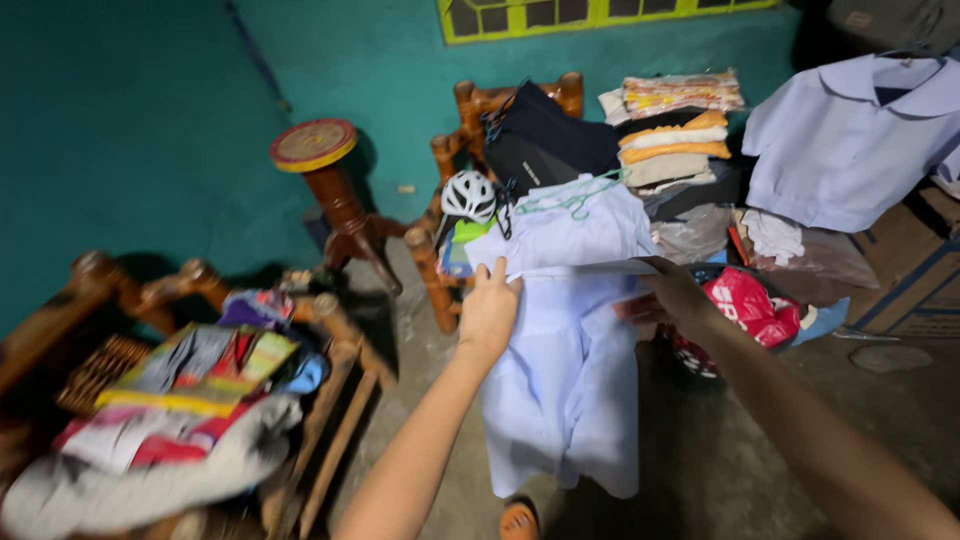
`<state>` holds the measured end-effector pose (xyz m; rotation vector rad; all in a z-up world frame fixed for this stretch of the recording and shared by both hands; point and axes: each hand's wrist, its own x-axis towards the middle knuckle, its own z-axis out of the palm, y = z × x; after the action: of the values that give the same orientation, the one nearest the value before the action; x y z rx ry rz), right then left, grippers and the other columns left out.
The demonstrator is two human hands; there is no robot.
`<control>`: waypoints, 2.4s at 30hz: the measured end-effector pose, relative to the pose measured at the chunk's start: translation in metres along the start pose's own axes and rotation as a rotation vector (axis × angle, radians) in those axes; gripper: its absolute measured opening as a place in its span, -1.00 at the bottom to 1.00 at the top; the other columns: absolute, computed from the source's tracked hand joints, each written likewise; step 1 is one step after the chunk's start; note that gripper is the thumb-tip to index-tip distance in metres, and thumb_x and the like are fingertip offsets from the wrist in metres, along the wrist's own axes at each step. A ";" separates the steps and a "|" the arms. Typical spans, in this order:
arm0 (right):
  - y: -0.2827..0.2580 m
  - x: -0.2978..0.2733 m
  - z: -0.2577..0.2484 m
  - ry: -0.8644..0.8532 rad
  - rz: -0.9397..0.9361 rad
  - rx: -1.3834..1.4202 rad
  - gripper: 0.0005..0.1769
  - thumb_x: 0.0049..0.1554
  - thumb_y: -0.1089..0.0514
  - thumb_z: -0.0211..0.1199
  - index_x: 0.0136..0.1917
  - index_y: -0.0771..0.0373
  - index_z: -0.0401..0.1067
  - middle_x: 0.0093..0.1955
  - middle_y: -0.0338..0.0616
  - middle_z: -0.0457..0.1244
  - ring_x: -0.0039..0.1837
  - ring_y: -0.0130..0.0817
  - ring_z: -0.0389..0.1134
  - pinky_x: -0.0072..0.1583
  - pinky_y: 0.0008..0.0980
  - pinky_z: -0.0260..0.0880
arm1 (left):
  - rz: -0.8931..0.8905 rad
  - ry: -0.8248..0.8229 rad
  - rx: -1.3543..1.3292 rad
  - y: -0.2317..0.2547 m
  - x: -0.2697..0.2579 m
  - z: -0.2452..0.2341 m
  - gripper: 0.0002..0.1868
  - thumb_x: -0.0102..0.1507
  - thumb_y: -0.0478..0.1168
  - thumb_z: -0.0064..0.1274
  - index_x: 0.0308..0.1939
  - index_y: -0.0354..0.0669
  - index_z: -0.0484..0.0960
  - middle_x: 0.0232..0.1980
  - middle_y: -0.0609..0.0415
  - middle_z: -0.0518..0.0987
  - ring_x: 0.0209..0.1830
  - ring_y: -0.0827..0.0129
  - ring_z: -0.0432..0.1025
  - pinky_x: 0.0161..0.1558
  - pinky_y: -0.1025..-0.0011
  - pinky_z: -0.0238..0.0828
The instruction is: The person removes a light blue short-sleeved shirt from a hanger, places it on an ironing board, and irons the sleeves and body. The person then removes the shirt from the board, places it back on a hanger, and continues ironing another section of the shirt.
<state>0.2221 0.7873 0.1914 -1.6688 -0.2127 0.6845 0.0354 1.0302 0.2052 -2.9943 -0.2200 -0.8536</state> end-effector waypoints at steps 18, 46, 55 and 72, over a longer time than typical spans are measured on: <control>0.005 0.277 0.036 -0.294 0.375 -0.337 -0.05 0.09 0.18 0.34 0.62 -0.02 -0.09 0.16 0.13 0.43 -0.02 -0.06 0.46 0.06 -0.11 0.50 | 0.118 0.005 -0.389 -0.190 0.222 0.170 -0.77 0.00 -0.49 0.04 -0.49 -0.03 0.67 -0.16 0.13 0.61 -0.05 0.10 0.45 -0.10 0.21 0.49; 0.164 0.620 0.024 0.555 0.252 0.913 -0.65 0.26 -0.08 0.20 0.15 0.18 0.32 0.19 -0.03 0.22 0.23 -0.10 0.28 0.22 -0.03 0.40 | 0.161 -0.243 -0.527 -0.261 0.386 0.347 -0.64 0.01 -0.52 0.04 -0.13 -0.22 0.63 0.02 -0.01 0.48 0.08 0.03 0.39 -0.08 0.18 0.48; 0.009 0.533 -0.032 1.021 -0.343 -0.102 -0.49 0.36 -0.21 0.08 0.16 0.32 0.38 0.06 -0.02 0.36 0.00 -0.24 0.41 0.03 -0.26 0.43 | 0.399 -0.161 -0.501 -0.257 0.401 0.320 -0.61 -0.05 -0.48 0.15 -0.13 -0.25 0.54 0.13 0.01 0.47 0.16 0.01 0.37 -0.04 0.20 0.51; -0.158 0.159 0.048 0.958 0.025 -0.687 -0.59 0.20 -0.12 0.20 0.24 0.07 0.42 -0.21 -0.01 0.47 -0.27 -0.22 0.55 -0.16 -0.21 0.54 | 0.822 -0.269 -0.347 -0.139 0.491 0.344 -0.57 0.17 -0.34 0.12 0.07 0.21 0.66 0.39 0.04 0.27 0.29 -0.06 0.27 -0.02 0.16 0.52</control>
<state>0.3608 0.9426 0.2872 -2.4679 0.2991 -0.2717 0.6089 1.2519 0.1686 -2.9975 1.1746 -0.4147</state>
